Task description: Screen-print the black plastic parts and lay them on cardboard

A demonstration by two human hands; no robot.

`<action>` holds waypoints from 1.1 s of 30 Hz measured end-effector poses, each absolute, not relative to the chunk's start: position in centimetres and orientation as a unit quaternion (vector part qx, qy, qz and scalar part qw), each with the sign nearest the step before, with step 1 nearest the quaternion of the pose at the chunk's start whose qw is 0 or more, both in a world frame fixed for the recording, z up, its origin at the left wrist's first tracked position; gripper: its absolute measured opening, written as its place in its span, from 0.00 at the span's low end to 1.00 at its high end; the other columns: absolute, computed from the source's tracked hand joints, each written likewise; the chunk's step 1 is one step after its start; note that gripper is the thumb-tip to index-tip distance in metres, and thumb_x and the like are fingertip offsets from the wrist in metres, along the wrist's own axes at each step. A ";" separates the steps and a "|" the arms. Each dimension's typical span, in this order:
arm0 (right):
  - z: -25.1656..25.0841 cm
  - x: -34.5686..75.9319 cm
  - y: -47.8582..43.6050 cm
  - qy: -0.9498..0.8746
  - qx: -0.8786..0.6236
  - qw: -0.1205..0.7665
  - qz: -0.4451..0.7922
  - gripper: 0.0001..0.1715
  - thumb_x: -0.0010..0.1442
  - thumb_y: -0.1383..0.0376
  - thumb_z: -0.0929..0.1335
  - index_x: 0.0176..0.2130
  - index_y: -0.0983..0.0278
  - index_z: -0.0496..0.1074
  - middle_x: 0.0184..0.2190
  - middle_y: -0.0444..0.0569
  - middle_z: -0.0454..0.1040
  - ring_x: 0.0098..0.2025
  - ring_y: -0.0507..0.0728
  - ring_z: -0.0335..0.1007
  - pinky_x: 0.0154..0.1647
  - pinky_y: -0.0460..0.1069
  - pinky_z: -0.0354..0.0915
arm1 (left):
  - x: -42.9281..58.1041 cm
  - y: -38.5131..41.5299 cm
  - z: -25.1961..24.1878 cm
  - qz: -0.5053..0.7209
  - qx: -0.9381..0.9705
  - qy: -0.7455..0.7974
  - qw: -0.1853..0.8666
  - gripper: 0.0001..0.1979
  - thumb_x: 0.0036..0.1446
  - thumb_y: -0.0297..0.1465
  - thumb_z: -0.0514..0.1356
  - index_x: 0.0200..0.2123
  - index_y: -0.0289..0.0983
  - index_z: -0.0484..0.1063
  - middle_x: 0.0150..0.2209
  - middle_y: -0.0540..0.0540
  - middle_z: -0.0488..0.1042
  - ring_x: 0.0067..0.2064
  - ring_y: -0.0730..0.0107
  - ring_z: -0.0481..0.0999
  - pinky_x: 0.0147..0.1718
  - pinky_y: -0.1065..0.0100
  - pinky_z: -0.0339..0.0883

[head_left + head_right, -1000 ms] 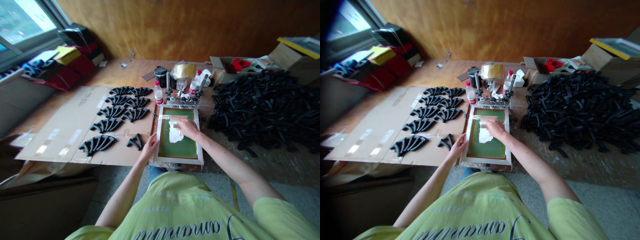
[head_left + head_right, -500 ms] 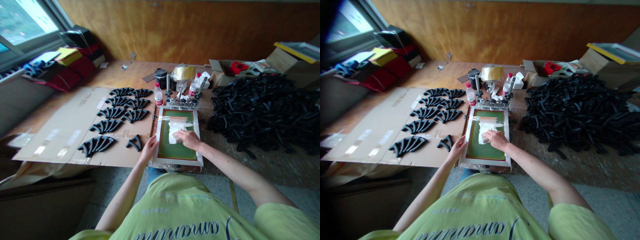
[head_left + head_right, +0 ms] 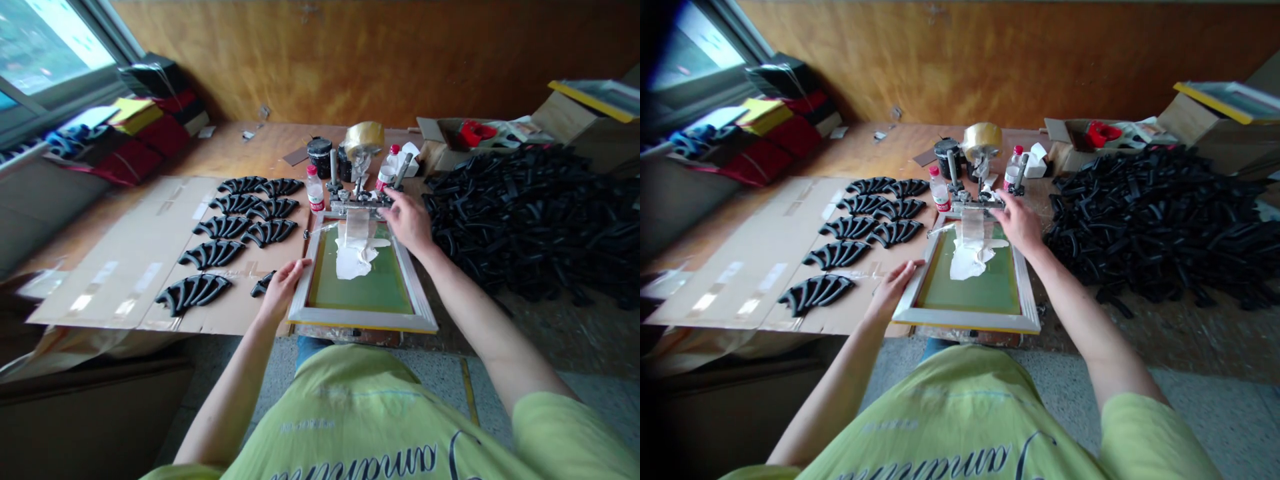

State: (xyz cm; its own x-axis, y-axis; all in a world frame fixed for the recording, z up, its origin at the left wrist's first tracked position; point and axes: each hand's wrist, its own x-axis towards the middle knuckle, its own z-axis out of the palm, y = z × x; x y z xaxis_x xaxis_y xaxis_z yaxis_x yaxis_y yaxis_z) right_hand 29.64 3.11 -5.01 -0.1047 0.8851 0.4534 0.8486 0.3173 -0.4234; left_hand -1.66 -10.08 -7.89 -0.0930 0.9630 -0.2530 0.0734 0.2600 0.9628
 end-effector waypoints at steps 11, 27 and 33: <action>-15.9 28.6 -4.1 -0.793 -0.581 0.166 0.071 0.20 0.63 0.49 0.69 0.31 0.63 0.72 0.35 0.53 0.76 0.42 0.60 0.71 0.43 0.52 0.66 | 1.7 -0.9 0.6 0.598 0.460 0.462 0.466 0.30 0.62 0.58 0.47 0.51 0.40 0.67 0.42 0.43 0.78 0.41 0.68 0.80 0.33 0.69 0.74; -13.0 30.2 -5.1 -0.834 -0.512 0.201 0.049 0.08 0.68 0.64 0.65 0.39 0.62 0.74 0.42 0.52 0.75 0.48 0.59 0.67 0.51 0.54 0.63 | -0.3 -13.4 -14.8 0.402 0.213 0.662 0.596 0.20 0.64 0.49 0.50 0.41 0.38 0.68 0.43 0.40 0.80 0.37 0.63 0.83 0.32 0.65 0.77; -12.0 48.5 1.7 -0.564 -0.805 0.185 -0.004 0.17 0.66 0.56 0.66 0.46 0.66 0.74 0.52 0.71 0.69 0.56 0.72 0.60 0.51 0.68 0.58 | -11.7 -14.8 -19.9 0.245 0.231 0.834 0.437 0.26 0.66 0.50 0.40 0.42 0.35 0.65 0.39 0.32 0.80 0.35 0.60 0.84 0.32 0.64 0.78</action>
State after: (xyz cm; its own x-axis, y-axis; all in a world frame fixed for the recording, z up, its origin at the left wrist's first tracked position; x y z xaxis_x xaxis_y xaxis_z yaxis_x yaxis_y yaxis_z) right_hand 48.48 1.67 -11.96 0.3631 0.9066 0.2152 0.9097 -0.2951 -0.2922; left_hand -11.66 -14.76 -19.87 -0.5107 0.5997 -0.6161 0.1703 0.7729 0.6112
